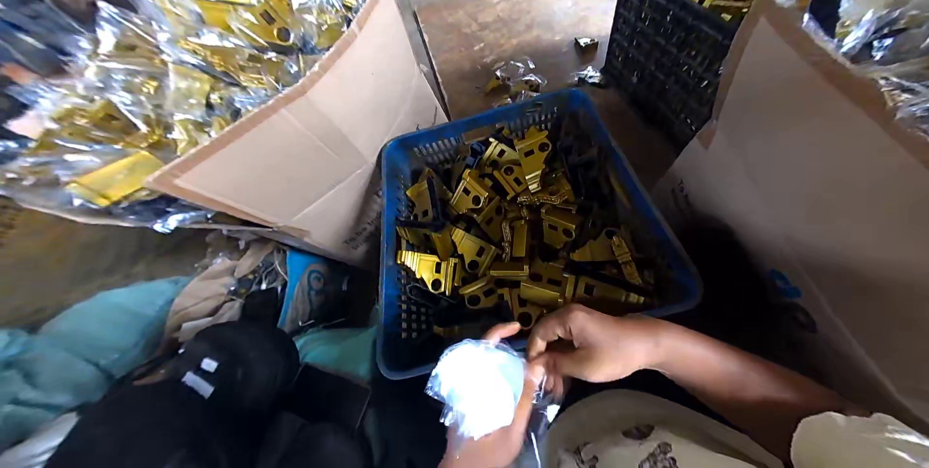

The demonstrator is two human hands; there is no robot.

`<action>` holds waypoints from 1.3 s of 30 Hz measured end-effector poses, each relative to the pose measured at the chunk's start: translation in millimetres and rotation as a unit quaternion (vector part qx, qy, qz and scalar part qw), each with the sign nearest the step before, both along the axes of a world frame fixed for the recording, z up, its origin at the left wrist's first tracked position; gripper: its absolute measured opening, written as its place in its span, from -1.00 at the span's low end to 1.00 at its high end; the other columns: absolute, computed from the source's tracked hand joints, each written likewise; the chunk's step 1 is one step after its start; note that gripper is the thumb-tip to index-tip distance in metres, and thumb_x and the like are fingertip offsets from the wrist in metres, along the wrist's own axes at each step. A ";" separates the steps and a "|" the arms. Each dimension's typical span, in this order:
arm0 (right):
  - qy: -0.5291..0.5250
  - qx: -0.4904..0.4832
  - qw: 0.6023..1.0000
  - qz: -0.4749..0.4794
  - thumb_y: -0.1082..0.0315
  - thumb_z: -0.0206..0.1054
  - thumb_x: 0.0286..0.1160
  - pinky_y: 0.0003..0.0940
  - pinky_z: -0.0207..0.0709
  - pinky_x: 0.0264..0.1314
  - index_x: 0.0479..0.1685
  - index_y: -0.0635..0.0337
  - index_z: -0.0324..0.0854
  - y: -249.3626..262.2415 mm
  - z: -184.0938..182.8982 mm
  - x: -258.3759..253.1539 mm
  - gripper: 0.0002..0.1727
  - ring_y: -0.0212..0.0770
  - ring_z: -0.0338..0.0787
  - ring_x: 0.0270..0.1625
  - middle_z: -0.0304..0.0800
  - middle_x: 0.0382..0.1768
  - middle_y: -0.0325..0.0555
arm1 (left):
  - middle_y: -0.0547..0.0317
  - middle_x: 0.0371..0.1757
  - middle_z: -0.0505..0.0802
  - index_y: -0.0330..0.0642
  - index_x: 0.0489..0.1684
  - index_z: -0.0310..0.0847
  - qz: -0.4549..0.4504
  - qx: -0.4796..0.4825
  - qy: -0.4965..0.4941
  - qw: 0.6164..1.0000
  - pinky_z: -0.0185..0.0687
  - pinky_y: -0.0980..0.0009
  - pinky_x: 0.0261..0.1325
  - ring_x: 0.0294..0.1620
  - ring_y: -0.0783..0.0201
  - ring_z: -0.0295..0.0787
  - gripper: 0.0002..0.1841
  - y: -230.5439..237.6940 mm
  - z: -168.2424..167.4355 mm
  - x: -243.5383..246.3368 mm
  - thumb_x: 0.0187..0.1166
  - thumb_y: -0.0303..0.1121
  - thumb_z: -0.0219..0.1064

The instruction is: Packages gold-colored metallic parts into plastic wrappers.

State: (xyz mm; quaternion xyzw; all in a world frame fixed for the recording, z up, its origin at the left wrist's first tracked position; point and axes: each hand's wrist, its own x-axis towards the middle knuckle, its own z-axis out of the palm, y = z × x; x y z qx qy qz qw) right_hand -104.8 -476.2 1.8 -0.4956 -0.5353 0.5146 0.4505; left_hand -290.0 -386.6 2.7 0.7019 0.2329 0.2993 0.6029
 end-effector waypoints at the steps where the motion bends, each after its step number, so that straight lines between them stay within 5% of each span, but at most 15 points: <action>1: 0.042 -0.009 0.999 0.013 0.49 0.26 0.64 -0.54 0.74 -0.19 -0.13 0.47 0.68 -3.4 -1.5 1.2 -0.83 -0.48 0.81 -0.38 0.84 -0.37 -0.13 | 0.29 0.00 0.87 -0.54 0.28 0.52 0.045 0.035 -0.004 0.998 0.75 0.62 0.01 -0.15 0.66 0.78 -0.51 9.1 -8.4 -4.1 0.40 -0.47 0.47; 4: 0.135 -0.032 0.988 -0.069 0.47 0.51 0.38 -0.62 0.65 -0.52 -0.45 0.12 0.60 -8.6 -7.0 -0.4 -0.83 -0.56 0.72 -0.62 0.78 -0.60 -0.40 | 0.35 -0.22 0.84 -0.55 0.09 0.55 0.219 0.121 -0.005 0.968 0.81 0.60 -0.16 -0.32 0.64 0.80 -0.67 39.2 -20.5 -17.1 0.47 -0.48 0.40; 8: 0.064 0.084 0.993 -0.059 0.36 0.69 0.09 -0.75 0.29 -0.57 -0.75 0.16 0.43 -0.9 -8.7 -22.8 -0.57 -0.68 0.48 -0.61 0.55 -0.69 -0.39 | 0.59 -0.15 0.89 0.13 0.02 0.75 -0.046 -0.013 -0.029 0.998 0.76 0.59 0.03 -0.13 0.64 0.81 -0.64 15.1 -1.1 -21.9 0.28 -0.14 0.68; 12: -0.040 0.152 0.987 -0.015 0.32 0.64 0.18 -0.72 0.15 -0.56 -0.79 0.22 0.44 -1.2 -6.8 0.3 -0.56 -0.68 0.39 -0.60 0.50 -0.72 -0.34 | 0.62 -0.34 0.80 0.02 -0.30 0.68 0.018 -0.006 -0.011 1.000 0.65 0.74 -0.09 -0.23 0.78 0.70 -0.76 -8.2 -17.7 -16.7 0.18 -0.38 0.63; 14: -0.150 0.067 0.973 -0.161 0.23 0.61 0.28 -0.63 0.43 -0.41 -0.59 0.28 0.58 -10.5 -11.2 32.1 -0.64 -0.56 0.56 -0.49 0.62 -0.59 -0.27 | 0.30 -0.38 0.73 -0.41 -0.34 0.60 0.132 0.117 0.047 0.983 0.58 0.73 -0.04 -0.24 0.70 0.65 -0.74 1.4 -28.2 -26.8 0.12 -0.45 0.52; 16: -0.279 -0.113 0.932 -0.201 0.19 0.59 0.39 -0.13 0.70 0.08 -0.03 0.44 0.72 -13.3 -12.0 61.8 -0.57 -0.05 0.82 -0.08 0.83 -0.13 0.17 | 0.15 -0.26 0.76 -0.61 -0.20 0.56 0.176 0.153 0.075 0.969 0.60 0.67 0.07 -0.14 0.63 0.68 -0.64 13.8 -30.0 -34.4 0.17 -0.44 0.46; 18: -0.356 -0.288 0.882 -0.114 0.09 0.49 0.54 0.31 0.29 0.59 0.53 0.42 0.47 -2.9 -17.7 73.7 -0.30 0.33 0.55 0.50 0.60 0.42 0.36 | 0.34 -0.25 0.82 -0.48 -0.12 0.59 0.197 0.096 0.032 0.975 0.73 0.62 0.00 -0.17 0.63 0.76 -0.69 19.1 -23.7 -28.7 0.26 -0.46 0.47; 20: -0.378 -0.311 0.869 -0.076 0.22 0.35 0.67 0.28 0.20 0.68 0.67 0.41 0.30 2.1 -29.1 68.0 -0.32 0.37 0.43 0.63 0.46 0.55 0.40 | 0.44 -0.26 0.84 -0.40 -0.09 0.61 0.200 0.053 -0.017 0.978 0.78 0.58 -0.06 -0.22 0.61 0.79 -0.74 18.4 -18.2 -17.5 0.32 -0.49 0.47; 23: -0.261 -0.136 0.926 -0.237 0.35 0.40 0.58 -0.02 0.53 0.51 0.46 0.41 0.57 -13.9 -25.5 68.6 -0.50 0.08 0.75 0.37 0.76 0.28 0.28 | 0.43 -0.14 0.86 -0.43 -0.01 0.61 0.186 0.090 -0.062 0.976 0.76 0.60 0.10 -0.06 0.63 0.79 -0.70 22.3 -19.0 -3.5 0.40 -0.47 0.51; 26: 0.040 -0.073 0.962 -0.261 0.25 0.28 0.55 -0.43 0.73 0.21 0.67 0.18 0.31 -34.4 -18.2 76.4 -0.35 -0.41 0.82 0.11 0.80 0.19 -0.22 | 0.32 -0.07 0.87 -0.52 0.04 0.60 0.181 0.093 -0.055 0.978 0.73 0.57 0.21 0.04 0.61 0.78 -0.64 24.9 -22.3 2.4 0.37 -0.49 0.54; 29: 0.304 -0.069 0.911 -0.269 0.33 0.01 0.53 -0.36 0.81 -0.21 0.78 -0.20 0.04 -27.7 -32.0 58.0 -0.28 -0.25 0.88 -0.23 0.85 -0.03 -0.24 | 0.24 -0.05 0.87 -0.58 0.05 0.57 0.184 0.071 -0.059 0.979 0.70 0.57 0.27 0.08 0.57 0.79 -0.62 32.5 -23.3 14.3 0.28 -0.59 0.51; 31: 0.402 -0.097 0.856 -0.310 0.14 -0.30 0.83 -0.27 0.82 -0.26 0.69 -0.23 0.12 -17.4 -32.7 41.8 -0.51 -0.12 0.89 -0.22 0.84 -0.09 -0.10 | 0.17 -0.06 0.88 -0.62 0.05 0.56 0.194 0.070 -0.052 0.977 0.72 0.55 0.26 0.06 0.54 0.80 -0.60 32.3 -25.3 19.1 0.31 -0.56 0.53; 34: 0.446 0.019 0.870 -0.208 -0.51 0.16 0.42 -0.30 0.76 -0.13 0.44 -0.13 0.59 -11.4 -38.6 38.3 -0.20 -0.20 0.86 -0.18 0.88 -0.12 -0.12 | 0.14 -0.15 0.89 -0.63 -0.03 0.58 0.213 0.116 -0.053 0.969 0.75 0.57 0.18 -0.04 0.56 0.83 -0.56 33.1 -28.5 26.9 0.23 -0.49 0.62; 36: 0.415 0.119 0.896 -0.099 -0.37 0.33 0.42 -0.42 0.70 -0.10 0.29 -0.14 0.67 -7.4 -33.7 42.3 -0.36 -0.36 0.82 -0.24 0.88 -0.21 -0.26 | 0.18 -0.15 0.90 -0.59 -0.05 0.59 0.192 0.139 -0.079 0.968 0.76 0.57 0.18 -0.04 0.57 0.83 -0.57 33.4 -30.3 29.9 0.23 -0.48 0.62; 39: 0.397 0.182 0.899 -0.012 -0.01 0.37 0.58 -0.31 0.76 0.13 0.52 -0.12 0.54 -10.2 -22.1 47.3 -0.46 -0.22 0.89 0.02 0.89 0.08 -0.12 | 0.15 -0.16 0.90 -0.61 -0.07 0.61 0.185 0.161 -0.103 0.964 0.75 0.57 0.18 -0.04 0.59 0.83 -0.56 33.5 -33.5 34.0 0.19 -0.47 0.64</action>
